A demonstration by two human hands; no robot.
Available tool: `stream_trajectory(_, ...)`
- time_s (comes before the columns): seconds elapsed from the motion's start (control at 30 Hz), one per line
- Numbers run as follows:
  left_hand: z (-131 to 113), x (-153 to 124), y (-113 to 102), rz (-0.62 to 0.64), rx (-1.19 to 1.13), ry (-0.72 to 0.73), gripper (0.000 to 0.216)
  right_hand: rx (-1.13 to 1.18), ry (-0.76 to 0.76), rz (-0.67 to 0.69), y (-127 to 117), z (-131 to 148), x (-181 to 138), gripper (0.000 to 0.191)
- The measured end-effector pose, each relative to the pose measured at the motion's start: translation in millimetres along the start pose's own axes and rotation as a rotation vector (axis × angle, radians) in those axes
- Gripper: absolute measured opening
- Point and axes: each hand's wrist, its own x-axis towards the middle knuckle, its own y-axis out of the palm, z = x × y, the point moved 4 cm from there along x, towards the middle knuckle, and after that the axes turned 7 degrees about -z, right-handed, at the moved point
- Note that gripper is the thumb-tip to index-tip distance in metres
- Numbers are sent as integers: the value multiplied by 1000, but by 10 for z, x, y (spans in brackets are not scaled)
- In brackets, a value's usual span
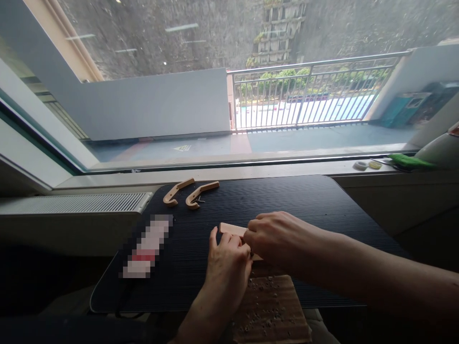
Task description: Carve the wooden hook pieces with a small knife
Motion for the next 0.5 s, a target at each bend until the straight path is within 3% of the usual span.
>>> stream_trajectory(0.17, 3, -9, -3, -8, -13, 0, 17, -55, -13, -8, 58, -30, 6, 12)
stream_trajectory(0.5, -19, -29, -101, 26, -13, -43, 19, -69, 153, 38, -97, -51, 22, 12)
